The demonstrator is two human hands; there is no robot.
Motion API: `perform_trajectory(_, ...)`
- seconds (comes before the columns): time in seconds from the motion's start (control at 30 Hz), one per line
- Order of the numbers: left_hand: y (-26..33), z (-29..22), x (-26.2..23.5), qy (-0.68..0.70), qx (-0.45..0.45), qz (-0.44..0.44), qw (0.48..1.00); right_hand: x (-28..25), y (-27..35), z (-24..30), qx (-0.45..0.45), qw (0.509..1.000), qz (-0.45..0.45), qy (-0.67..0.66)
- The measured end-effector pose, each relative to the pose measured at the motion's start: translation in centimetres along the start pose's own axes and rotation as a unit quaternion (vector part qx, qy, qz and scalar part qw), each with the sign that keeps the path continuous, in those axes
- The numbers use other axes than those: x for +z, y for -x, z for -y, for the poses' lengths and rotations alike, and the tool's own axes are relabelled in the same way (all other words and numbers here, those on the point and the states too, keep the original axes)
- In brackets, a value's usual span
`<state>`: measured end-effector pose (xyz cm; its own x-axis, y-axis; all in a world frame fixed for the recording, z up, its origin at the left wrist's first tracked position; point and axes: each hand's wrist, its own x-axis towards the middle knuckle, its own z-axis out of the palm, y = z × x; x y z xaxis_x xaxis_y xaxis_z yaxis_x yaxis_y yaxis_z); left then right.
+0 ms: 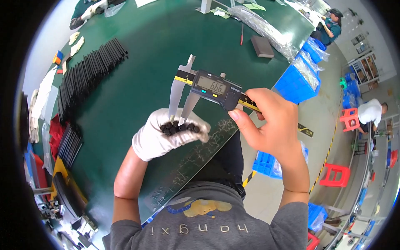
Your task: Measuring the diameter of black cylindrical tubes using a digital caliper.
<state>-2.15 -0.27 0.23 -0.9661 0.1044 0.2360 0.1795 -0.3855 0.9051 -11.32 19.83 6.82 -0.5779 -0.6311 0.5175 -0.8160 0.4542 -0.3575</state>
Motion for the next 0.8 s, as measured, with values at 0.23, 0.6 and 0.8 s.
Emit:
perform_trajectory(0.23, -0.3, -0.9, -1.6, -0.085, -0.035, 0.13, 0.987, 0.4, -1.7, -0.9, -0.068, 0.996, 0.047, -0.017)
perform_trajectory(0.6, -0.3, -1.3, -2.2, -0.059, -0.046, 0.186, 0.98, 0.9, -3.0, -1.7, -0.131, 0.99, 0.051, -0.019)
perform_trajectory(0.8, -0.1, -1.4, -2.3, -0.016, -0.067, 0.21, 0.975, 1.1, -3.1, -1.7, -0.145, 0.988, 0.048, -0.026)
